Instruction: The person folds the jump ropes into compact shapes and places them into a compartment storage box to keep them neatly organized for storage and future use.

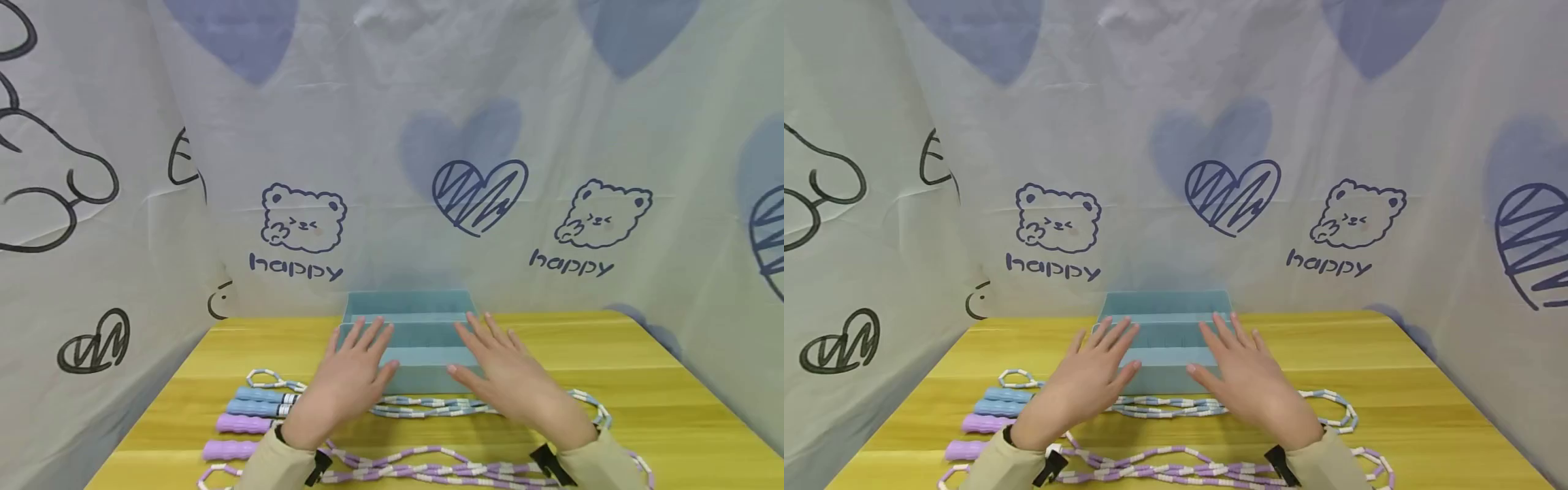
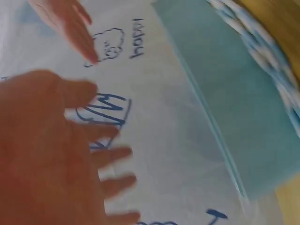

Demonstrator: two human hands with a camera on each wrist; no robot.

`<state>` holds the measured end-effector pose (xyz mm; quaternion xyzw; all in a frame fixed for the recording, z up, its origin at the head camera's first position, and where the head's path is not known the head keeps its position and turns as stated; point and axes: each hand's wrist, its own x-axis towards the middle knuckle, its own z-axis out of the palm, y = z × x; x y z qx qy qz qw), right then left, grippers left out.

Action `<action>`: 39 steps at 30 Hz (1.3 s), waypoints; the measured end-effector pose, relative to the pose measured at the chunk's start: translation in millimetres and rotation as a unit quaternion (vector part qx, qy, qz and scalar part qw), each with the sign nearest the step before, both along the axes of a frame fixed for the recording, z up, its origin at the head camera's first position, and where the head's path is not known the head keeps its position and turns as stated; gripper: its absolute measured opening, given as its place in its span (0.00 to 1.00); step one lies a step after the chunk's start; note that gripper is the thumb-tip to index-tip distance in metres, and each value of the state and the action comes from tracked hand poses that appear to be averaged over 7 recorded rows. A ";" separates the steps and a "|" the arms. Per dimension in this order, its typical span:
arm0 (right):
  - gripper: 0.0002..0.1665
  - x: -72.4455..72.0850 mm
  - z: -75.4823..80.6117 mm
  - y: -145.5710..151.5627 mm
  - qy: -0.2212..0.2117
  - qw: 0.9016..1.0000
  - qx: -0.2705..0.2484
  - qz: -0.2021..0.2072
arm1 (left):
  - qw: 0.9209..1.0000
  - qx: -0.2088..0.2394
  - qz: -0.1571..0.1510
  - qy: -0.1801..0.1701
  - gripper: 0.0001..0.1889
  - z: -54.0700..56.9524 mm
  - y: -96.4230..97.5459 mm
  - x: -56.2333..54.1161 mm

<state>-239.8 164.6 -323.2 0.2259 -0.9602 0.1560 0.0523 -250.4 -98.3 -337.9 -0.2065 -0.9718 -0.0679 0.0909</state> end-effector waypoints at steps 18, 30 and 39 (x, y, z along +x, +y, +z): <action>0.32 -8.1 -33.8 37.5 -0.040 0.990 -0.042 0.127 | 0.974 0.130 0.008 -0.184 0.32 0.0 -156.2 -21.6; 0.24 -35.2 -68.1 41.4 -0.116 0.979 -0.035 0.164 | 0.959 0.137 0.019 -0.248 0.21 -36.6 -191.2 -41.6; 0.15 -36.7 -74.9 48.2 -0.131 0.985 -0.022 0.111 | 0.962 0.119 0.011 -0.246 0.23 -52.1 -186.0 -43.3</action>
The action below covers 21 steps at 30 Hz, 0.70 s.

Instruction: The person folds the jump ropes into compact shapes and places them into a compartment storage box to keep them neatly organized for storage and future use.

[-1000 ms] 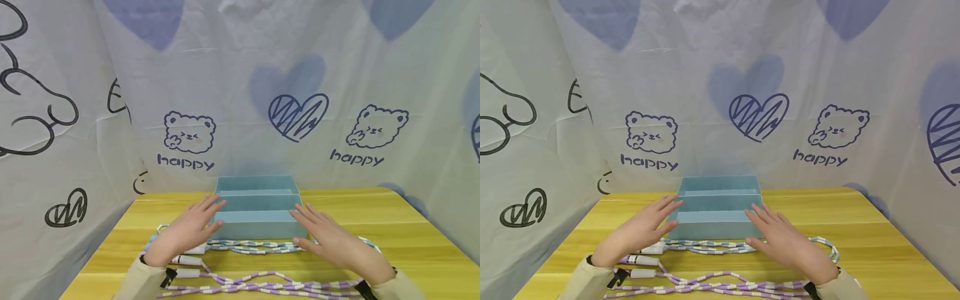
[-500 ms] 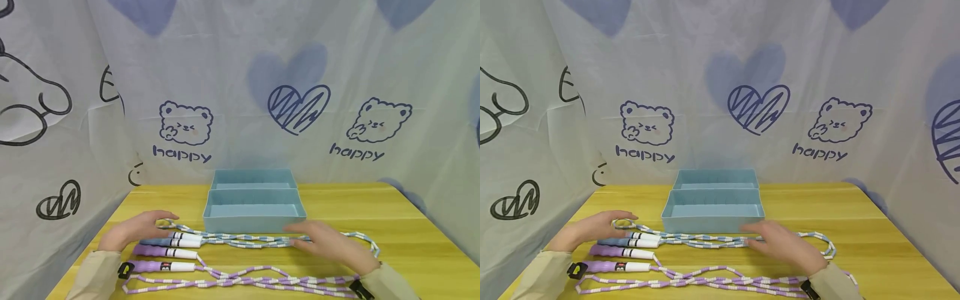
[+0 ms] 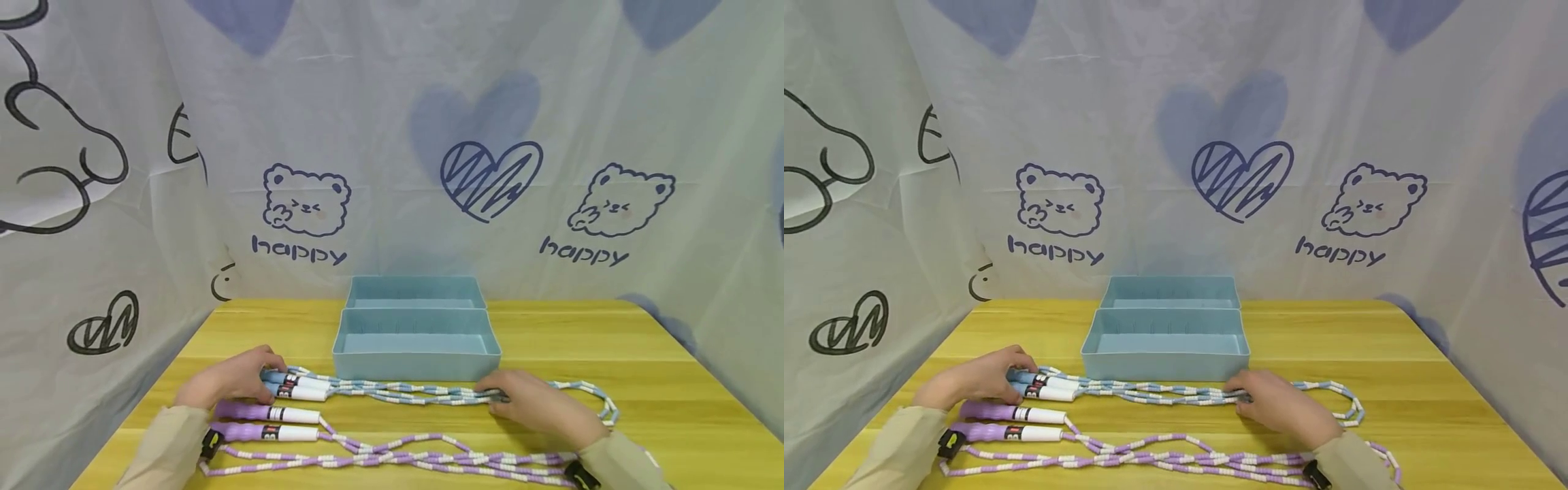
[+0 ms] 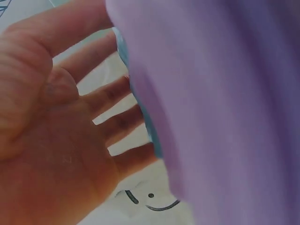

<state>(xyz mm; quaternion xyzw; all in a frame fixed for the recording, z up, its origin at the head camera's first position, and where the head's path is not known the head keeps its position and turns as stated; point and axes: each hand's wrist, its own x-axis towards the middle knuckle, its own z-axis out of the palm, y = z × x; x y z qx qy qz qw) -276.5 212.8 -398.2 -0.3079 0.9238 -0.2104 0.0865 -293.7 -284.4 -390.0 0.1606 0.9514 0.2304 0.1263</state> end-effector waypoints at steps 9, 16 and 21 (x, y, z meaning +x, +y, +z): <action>0.06 -3.2 -3.4 0.6 0.028 0.999 0.029 -0.022 | 0.993 -0.072 -0.026 0.090 0.16 -4.8 14.6 0.8; 0.05 0.8 -4.9 0.8 0.042 0.998 0.036 -0.027 | 0.989 -0.114 -0.007 0.096 0.19 1.0 20.3 7.4; 0.07 7.0 3.4 -8.0 0.062 0.996 0.032 -0.047 | 0.996 -0.079 0.032 0.021 0.27 19.6 30.2 19.8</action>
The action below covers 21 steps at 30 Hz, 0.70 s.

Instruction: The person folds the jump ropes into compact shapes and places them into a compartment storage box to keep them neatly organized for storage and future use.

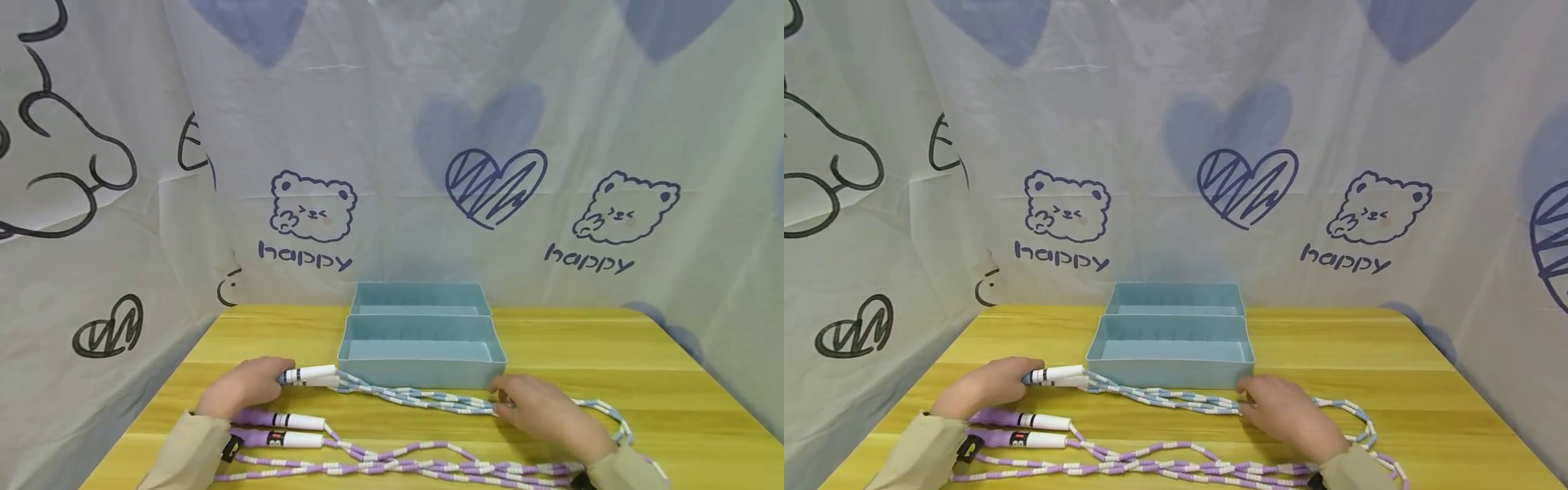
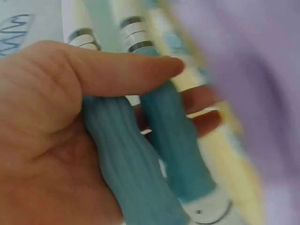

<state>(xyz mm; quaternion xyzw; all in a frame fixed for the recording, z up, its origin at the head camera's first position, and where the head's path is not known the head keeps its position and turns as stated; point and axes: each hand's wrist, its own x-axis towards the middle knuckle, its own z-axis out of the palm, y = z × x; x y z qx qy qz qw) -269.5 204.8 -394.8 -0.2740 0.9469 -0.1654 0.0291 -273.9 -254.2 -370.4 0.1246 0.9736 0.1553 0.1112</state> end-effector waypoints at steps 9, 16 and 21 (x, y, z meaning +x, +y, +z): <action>0.15 14.5 20.1 -27.5 0.037 0.997 -0.040 0.046 | 0.999 0.001 -0.026 0.042 0.22 27.0 30.5 17.2; 0.20 14.3 26.8 -61.4 0.045 0.995 -0.056 0.074 | 0.994 0.014 -0.094 0.062 0.12 35.2 59.9 21.5; 0.30 11.3 26.3 -76.8 -0.014 0.991 -0.094 0.094 | 0.990 0.013 -0.125 0.059 0.13 41.2 83.3 23.3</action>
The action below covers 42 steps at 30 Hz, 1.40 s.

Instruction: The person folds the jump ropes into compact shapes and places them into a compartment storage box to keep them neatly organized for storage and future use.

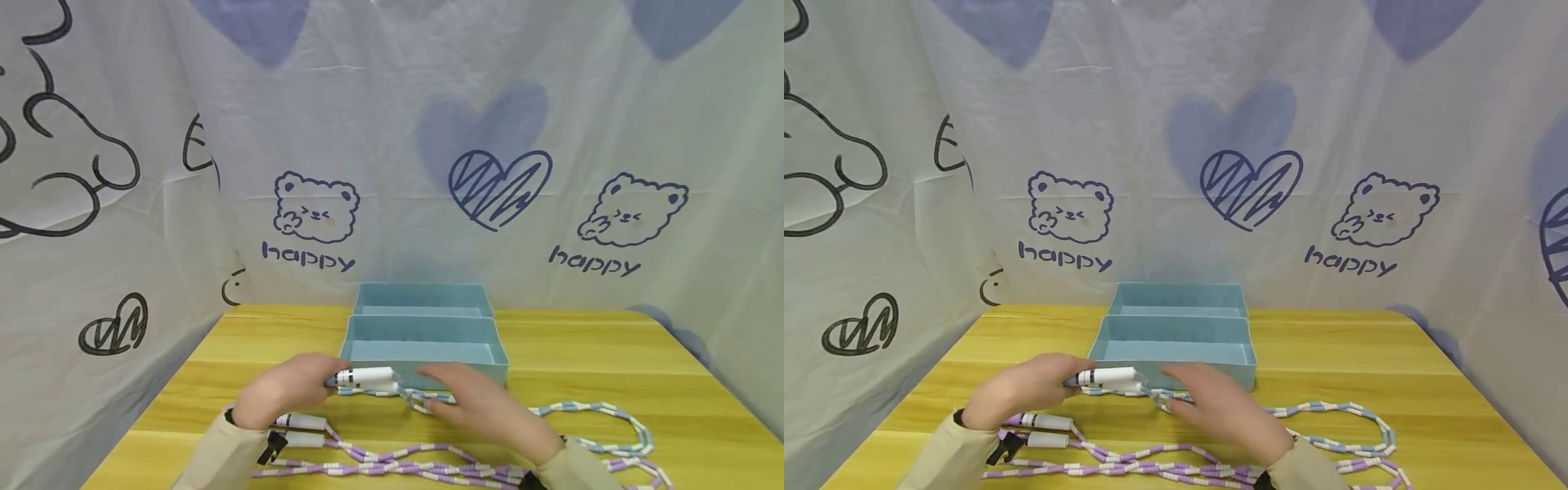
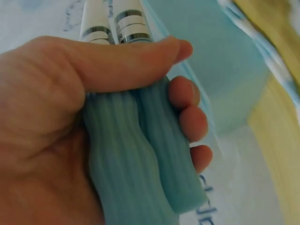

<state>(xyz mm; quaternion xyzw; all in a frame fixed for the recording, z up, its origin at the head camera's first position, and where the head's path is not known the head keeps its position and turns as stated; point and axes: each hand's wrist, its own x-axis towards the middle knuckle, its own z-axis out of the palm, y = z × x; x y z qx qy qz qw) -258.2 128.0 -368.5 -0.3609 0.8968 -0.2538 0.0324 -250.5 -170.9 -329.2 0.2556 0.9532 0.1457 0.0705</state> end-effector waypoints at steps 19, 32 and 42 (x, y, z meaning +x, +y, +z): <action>0.19 -20.7 33.1 38.0 -0.142 0.915 -0.377 -0.024 | 0.990 0.120 -0.022 -0.069 0.04 43.9 16.0 -27.7; 0.12 -33.6 57.0 102.3 -0.082 0.939 -0.318 -0.102 | 0.988 0.138 -0.005 -0.074 0.03 38.5 -5.3 -38.9; 0.15 -34.1 70.2 135.2 -0.052 0.957 -0.250 -0.141 | 0.989 0.134 0.047 0.028 0.04 39.5 -31.2 -46.7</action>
